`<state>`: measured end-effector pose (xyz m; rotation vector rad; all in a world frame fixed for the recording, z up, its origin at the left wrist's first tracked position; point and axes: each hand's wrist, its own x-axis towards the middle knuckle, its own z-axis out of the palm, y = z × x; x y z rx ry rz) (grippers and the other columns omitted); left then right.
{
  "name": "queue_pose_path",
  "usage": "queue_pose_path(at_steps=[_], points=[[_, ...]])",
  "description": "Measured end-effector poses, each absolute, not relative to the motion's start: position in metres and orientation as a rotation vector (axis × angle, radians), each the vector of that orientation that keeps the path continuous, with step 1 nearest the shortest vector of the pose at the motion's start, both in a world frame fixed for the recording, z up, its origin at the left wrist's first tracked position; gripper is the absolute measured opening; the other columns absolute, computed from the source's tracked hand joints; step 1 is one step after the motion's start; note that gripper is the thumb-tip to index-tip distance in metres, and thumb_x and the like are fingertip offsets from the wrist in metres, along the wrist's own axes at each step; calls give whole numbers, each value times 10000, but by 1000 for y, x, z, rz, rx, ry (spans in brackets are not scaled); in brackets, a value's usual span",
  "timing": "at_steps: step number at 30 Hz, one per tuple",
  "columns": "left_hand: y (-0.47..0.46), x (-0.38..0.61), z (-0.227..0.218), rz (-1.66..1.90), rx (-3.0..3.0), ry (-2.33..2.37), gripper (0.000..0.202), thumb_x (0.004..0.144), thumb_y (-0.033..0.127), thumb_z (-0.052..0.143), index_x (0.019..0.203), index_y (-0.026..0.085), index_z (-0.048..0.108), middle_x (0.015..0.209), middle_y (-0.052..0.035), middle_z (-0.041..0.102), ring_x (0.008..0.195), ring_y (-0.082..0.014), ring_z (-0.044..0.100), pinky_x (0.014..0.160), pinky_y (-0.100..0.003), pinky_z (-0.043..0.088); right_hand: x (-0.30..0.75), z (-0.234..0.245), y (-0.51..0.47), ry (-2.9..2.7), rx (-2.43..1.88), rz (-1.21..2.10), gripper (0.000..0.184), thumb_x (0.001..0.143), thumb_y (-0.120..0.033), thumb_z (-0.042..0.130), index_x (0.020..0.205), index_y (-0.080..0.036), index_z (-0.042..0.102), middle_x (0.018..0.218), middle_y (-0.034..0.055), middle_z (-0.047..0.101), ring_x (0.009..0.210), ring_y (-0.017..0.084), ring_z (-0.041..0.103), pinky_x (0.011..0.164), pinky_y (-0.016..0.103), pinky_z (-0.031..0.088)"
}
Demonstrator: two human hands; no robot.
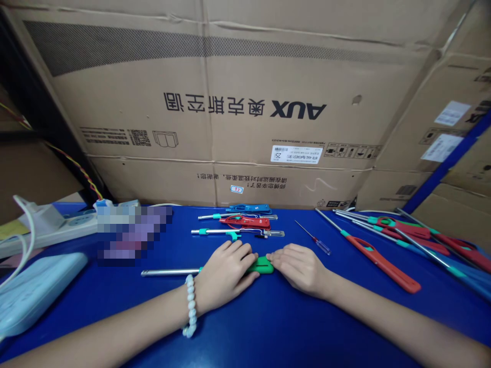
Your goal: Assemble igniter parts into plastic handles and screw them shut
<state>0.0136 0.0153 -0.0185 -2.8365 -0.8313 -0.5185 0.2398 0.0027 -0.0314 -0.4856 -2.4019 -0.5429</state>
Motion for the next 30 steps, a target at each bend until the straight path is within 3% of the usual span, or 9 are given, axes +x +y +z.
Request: queue_pose_path(at_steps=[7,11,13,16,19,21,23,27,30], points=[[15,14,-20,-549,-2829,-834,207,907,328,491,1008,169,576,916,-46,575,819,-204,530,716,-333,400,238,-32,2,-2364,-437,-610,176,916,-82,424,922,-93,600,837,100,717,799,180,671,661,291,503],[16,14,-21,-577,-2833,-846,197,905,331,497,984,169,578,897,-41,574,814,-202,537,715,-327,399,242,-28,3,-2349,-507,-705,157,901,-103,446,956,-116,592,973,103,707,900,192,653,759,311,494],[16,14,-21,-567,-2844,-848,201,905,331,498,997,170,576,902,-40,577,817,-204,537,713,-329,398,248,-18,5,-2351,-720,-758,157,895,-123,447,957,-122,590,976,116,699,873,200,653,742,310,486],[17,13,-21,-555,-2862,-851,218,909,338,490,1028,175,571,921,-42,577,826,-207,536,717,-335,397,262,4,10,-2371,-1358,-837,173,892,-209,455,858,-120,598,731,106,678,659,229,647,621,329,456],[17,13,-21,-572,-2867,-850,218,913,339,480,1023,175,573,912,-42,576,819,-205,537,713,-335,396,286,20,17,-2427,-2001,-621,266,864,-375,523,824,-125,603,708,125,666,639,263,645,563,314,420],[16,13,-21,-578,-2866,-846,212,909,333,485,1014,171,573,904,-41,577,806,-203,538,709,-334,394,305,25,22,-2537,-2132,-228,271,830,-405,567,734,-153,597,740,118,666,681,251,644,543,275,391],[16,13,-21,-580,-2862,-843,211,905,332,491,1013,170,573,903,-40,576,798,-201,538,707,-334,394,320,27,27,-2603,-2075,110,226,830,-363,568,694,-183,580,726,62,665,661,203,633,521,240,366],[17,13,-21,-602,-2858,-836,221,909,340,482,1029,176,568,904,-38,570,811,-200,540,721,-334,397,334,32,36,-2422,-1990,101,158,820,-322,549,725,-196,544,653,23,633,606,173,596,537,242,371],[17,13,-22,-598,-2854,-842,217,905,336,491,1036,180,565,911,-36,570,820,-201,539,734,-337,397,327,39,36,-2096,-1674,172,193,777,-382,588,791,-193,551,680,18,609,621,174,574,573,265,409]])
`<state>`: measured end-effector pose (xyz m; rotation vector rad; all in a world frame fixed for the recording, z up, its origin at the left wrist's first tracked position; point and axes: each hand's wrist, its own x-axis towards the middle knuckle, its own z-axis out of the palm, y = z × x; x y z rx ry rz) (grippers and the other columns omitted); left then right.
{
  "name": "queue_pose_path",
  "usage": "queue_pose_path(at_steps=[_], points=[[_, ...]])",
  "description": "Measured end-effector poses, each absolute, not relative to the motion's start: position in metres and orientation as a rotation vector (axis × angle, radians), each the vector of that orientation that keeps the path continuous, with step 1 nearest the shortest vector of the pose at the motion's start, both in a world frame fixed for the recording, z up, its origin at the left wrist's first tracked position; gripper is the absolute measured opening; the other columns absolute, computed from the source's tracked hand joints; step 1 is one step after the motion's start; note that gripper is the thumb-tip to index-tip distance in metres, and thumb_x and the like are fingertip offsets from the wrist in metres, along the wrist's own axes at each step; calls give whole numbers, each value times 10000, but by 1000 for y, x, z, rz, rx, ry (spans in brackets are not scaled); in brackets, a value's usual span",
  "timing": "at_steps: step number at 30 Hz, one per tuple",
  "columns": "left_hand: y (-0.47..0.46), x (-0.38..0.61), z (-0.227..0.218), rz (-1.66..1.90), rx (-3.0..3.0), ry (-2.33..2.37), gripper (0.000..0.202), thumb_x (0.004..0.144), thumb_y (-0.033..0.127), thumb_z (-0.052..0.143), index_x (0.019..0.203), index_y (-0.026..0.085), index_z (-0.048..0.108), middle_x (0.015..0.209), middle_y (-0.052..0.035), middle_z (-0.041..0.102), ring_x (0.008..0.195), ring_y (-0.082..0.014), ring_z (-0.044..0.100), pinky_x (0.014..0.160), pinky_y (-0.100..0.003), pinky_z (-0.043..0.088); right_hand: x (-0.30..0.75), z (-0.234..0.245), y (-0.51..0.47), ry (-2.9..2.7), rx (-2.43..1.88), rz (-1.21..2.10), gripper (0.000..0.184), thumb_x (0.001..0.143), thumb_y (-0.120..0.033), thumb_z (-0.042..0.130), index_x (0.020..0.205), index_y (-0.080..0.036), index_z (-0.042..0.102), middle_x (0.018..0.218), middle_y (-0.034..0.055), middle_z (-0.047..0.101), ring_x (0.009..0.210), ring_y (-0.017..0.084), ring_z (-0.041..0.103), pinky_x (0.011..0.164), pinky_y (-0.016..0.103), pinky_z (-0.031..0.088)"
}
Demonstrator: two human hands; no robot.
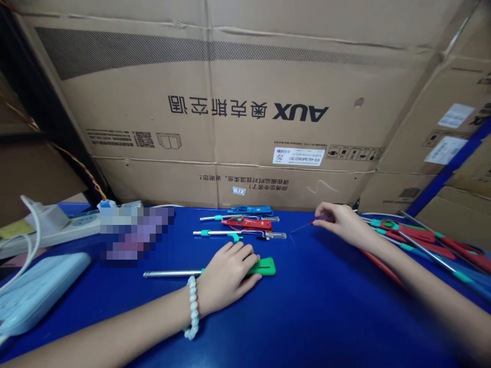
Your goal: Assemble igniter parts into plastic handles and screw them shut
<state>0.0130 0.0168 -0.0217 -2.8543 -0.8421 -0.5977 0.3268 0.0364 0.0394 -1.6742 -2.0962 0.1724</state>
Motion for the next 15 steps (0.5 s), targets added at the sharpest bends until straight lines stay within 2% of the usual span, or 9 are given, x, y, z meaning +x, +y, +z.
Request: queue_pose_path(at_steps=[3,6,11,15], points=[[17,13,-22,-574,-2860,-853,213,901,331,500,1033,178,564,909,-32,569,821,-202,536,730,-340,394,307,44,29,-1879,-1365,428,287,764,-450,611,836,-175,572,609,-13,534,534,143,524,520,262,430],[16,13,-22,-570,-2862,-840,221,908,336,486,1042,178,563,912,-35,570,831,-202,532,730,-339,394,280,45,14,-1771,-1150,656,258,841,-424,552,877,-169,546,682,7,573,511,124,550,506,265,477],[15,13,-20,-535,-2862,-819,232,916,336,471,1057,174,561,917,-44,576,827,-206,527,729,-340,395,246,39,-10,-1783,-953,867,176,914,-345,482,913,-173,519,814,43,603,672,154,647,637,300,548],[15,14,-20,-540,-2856,-805,231,918,337,462,1044,171,563,917,-48,576,826,-206,520,727,-336,395,240,37,-15,-1818,-918,907,153,925,-311,468,904,-170,522,831,44,596,678,141,640,645,285,548]])
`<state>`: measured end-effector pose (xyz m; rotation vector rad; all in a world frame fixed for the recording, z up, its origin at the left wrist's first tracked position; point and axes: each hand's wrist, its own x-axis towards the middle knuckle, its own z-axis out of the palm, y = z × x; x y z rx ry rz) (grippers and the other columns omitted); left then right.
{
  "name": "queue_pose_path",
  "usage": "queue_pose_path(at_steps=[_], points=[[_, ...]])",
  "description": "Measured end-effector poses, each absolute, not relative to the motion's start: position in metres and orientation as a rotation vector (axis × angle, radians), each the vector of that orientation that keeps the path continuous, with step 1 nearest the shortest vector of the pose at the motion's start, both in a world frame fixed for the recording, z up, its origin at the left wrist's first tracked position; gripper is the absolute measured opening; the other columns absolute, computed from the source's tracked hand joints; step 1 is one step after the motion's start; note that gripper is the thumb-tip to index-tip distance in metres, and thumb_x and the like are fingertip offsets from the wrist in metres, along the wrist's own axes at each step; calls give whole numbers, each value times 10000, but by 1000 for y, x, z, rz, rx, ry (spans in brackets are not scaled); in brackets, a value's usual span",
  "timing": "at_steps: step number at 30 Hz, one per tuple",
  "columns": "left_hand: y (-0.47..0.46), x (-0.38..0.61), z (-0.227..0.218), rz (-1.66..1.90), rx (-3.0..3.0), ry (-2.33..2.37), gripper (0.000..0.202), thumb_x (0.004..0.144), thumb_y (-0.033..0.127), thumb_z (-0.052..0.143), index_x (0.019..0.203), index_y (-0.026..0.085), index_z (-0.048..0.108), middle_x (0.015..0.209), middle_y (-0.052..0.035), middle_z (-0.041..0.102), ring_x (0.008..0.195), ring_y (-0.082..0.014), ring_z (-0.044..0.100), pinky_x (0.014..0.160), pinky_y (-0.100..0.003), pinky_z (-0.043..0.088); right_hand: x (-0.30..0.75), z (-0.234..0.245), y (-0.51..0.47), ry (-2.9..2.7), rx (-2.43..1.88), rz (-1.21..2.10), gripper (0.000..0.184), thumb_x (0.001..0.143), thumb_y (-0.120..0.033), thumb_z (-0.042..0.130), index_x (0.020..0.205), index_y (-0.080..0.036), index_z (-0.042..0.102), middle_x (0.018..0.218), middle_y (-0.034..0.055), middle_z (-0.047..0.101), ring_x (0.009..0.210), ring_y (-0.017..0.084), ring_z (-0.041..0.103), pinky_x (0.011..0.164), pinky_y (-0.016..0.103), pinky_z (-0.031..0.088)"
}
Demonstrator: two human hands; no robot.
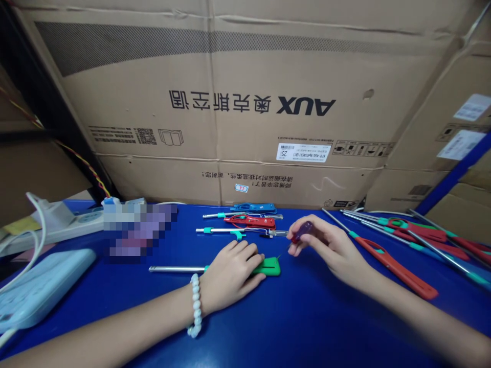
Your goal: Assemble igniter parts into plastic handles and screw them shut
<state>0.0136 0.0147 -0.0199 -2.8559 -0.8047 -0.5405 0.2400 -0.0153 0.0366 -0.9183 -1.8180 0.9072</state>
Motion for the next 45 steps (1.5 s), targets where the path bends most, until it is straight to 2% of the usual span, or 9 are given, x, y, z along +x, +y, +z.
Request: queue_pose_path(at_steps=[15,21,25,28,32,36,39,42,45], points=[[13,13,-19,-553,-2882,-740,260,930,349,437,1072,170,562,924,-59,578,827,-210,522,733,-336,401,241,36,-16,-1886,-933,893,144,930,-301,447,911,-170,502,840,37,583,661,134,630,634,284,541],[9,14,-16,-456,-3010,-569,360,882,191,434,1238,162,482,1003,-73,561,896,-211,502,794,-344,389,240,24,-20,-1915,-1026,575,160,866,-315,571,916,-208,463,761,-3,576,606,123,595,582,248,513],[8,15,-15,-429,-3027,-565,392,879,174,424,1269,163,460,1014,-77,550,886,-209,491,792,-341,385,242,20,-21,-1964,-1084,210,232,866,-322,572,1038,-222,453,720,-11,554,590,137,561,525,239,475],[8,16,-15,-427,-3029,-566,386,887,178,419,1271,163,459,1021,-79,548,883,-210,488,790,-341,382,244,30,-23,-2126,-1077,72,177,912,-283,490,1074,-213,503,848,41,603,738,172,595,682,298,501],[9,16,-15,-464,-3023,-559,387,880,172,433,1266,160,466,1008,-77,551,877,-207,490,791,-339,382,246,43,-24,-2212,-992,332,280,938,-216,395,1207,-225,470,1066,80,596,878,176,611,756,306,512],[9,15,-15,-482,-3020,-527,370,896,177,426,1264,159,465,1014,-83,555,885,-208,495,793,-337,387,248,37,-22,-2201,-972,155,156,909,-288,508,1038,-202,529,834,41,612,689,150,596,665,270,503],[9,15,-16,-504,-3022,-515,363,911,185,409,1270,166,461,1005,-82,562,881,-202,499,800,-331,389,248,38,-25,-2237,-985,-74,175,907,-353,501,960,-190,538,801,58,612,687,175,592,669,300,500],[10,15,-17,-501,-3021,-510,361,916,187,400,1272,167,458,1014,-84,563,890,-202,500,802,-332,388,245,47,-28,-2303,-1022,73,238,934,-265,411,1145,-193,496,1008,104,614,905,210,604,790,350,503],[10,15,-16,-489,-3018,-515,357,918,186,401,1270,165,460,1024,-85,560,898,-206,494,804,-337,385,244,47,-28,-2307,-1000,329,286,940,-205,390,1221,-219,443,1030,78,612,873,164,618,751,291,521]])
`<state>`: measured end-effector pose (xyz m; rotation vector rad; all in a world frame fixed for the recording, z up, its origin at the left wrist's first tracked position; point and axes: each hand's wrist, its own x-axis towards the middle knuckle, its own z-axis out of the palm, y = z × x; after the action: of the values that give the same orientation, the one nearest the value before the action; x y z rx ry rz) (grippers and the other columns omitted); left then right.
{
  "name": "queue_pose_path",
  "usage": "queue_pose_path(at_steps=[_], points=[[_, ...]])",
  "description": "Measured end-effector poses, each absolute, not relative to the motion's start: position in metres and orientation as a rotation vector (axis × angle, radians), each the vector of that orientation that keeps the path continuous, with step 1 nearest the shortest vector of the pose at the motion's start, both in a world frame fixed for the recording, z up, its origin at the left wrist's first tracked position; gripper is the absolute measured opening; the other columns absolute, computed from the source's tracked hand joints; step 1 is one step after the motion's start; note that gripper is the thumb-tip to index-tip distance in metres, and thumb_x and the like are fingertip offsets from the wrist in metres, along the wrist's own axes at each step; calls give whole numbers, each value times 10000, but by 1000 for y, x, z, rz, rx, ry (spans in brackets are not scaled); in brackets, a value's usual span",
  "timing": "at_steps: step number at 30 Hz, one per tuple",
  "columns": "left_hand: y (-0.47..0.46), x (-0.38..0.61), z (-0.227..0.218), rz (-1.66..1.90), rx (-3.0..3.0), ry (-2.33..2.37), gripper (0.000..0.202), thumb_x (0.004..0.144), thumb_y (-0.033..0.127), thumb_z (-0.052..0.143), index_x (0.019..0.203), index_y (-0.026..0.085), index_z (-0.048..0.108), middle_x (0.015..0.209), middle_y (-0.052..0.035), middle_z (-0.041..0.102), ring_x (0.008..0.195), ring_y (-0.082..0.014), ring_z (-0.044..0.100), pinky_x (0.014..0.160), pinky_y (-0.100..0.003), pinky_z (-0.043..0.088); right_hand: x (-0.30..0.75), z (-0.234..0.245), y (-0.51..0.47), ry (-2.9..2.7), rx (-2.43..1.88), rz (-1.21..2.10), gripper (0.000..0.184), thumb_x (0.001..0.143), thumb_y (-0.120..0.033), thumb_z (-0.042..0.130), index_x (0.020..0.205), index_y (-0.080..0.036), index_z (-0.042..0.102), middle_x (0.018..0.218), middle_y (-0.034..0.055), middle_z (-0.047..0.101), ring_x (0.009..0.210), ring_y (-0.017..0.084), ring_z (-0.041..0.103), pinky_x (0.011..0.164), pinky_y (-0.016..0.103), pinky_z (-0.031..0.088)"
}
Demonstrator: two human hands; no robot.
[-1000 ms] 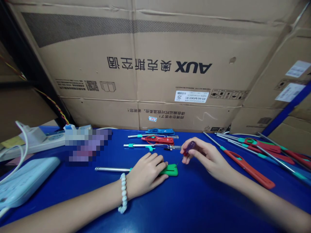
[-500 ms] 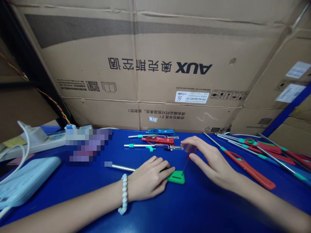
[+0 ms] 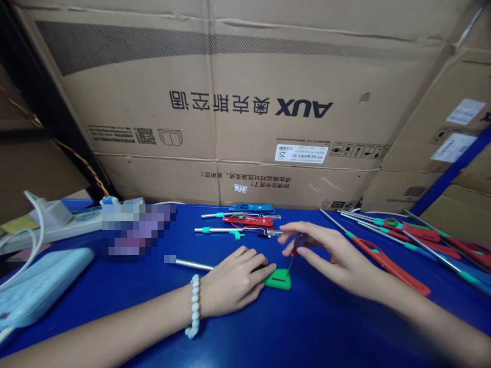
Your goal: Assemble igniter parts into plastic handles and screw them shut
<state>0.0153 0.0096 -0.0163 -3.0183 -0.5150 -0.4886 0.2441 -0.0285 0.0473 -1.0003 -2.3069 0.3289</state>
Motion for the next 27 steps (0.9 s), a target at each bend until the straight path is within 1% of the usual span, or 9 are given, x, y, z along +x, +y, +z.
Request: queue_pose_path(at_steps=[3,6,10,13,16,19,22,25,27], points=[[9,15,-14,-457,-3022,-516,362,914,180,409,1272,160,455,1029,-83,557,889,-206,490,793,-337,385,245,35,-25,-2262,-972,83,140,924,-255,475,1047,-199,512,861,51,626,730,152,607,675,267,509],[8,16,-13,-467,-3017,-521,363,908,177,418,1269,169,458,1014,-79,556,878,-202,494,784,-327,388,243,26,-24,-2196,-905,-237,163,908,-341,505,949,-187,538,757,52,626,664,174,597,666,304,504],[8,16,-14,-499,-3007,-521,352,908,180,419,1256,176,469,1000,-79,559,879,-200,503,784,-320,391,238,31,-28,-2228,-911,93,284,952,-220,346,1206,-195,469,1088,114,601,933,197,615,785,331,518],[9,16,-15,-507,-3004,-526,354,909,186,421,1260,176,468,999,-77,559,886,-204,502,795,-328,391,238,30,-28,-2168,-922,212,246,940,-220,421,1179,-229,478,955,58,615,770,152,631,727,288,527],[9,15,-15,-481,-3009,-524,365,905,185,427,1267,169,463,1014,-80,556,884,-207,495,794,-333,390,243,25,-24,-2178,-934,-52,138,904,-313,523,995,-209,520,776,26,596,620,149,584,648,286,512],[9,16,-15,-457,-3014,-531,371,906,184,425,1275,162,458,1024,-81,553,888,-211,489,798,-338,386,245,30,-23,-2245,-924,-203,195,934,-339,441,1022,-183,518,844,74,619,720,198,604,674,325,507],[9,16,-15,-447,-3025,-534,373,909,185,420,1280,166,453,1025,-82,551,894,-212,486,798,-336,382,244,43,-26,-2293,-976,60,271,952,-233,356,1188,-183,480,1132,115,576,1025,215,569,865,349,476],[9,16,-15,-431,-3033,-539,377,911,184,415,1285,163,448,1040,-85,546,905,-215,479,803,-342,378,243,47,-27,-2272,-958,292,230,955,-200,372,1133,-211,518,1043,69,619,900,156,614,799,274,499],[9,16,-15,-422,-3035,-541,381,912,187,412,1291,160,442,1045,-86,544,907,-217,476,805,-345,376,244,40,-25,-2239,-936,165,123,934,-236,460,1001,-203,558,881,47,645,764,150,618,727,265,505]])
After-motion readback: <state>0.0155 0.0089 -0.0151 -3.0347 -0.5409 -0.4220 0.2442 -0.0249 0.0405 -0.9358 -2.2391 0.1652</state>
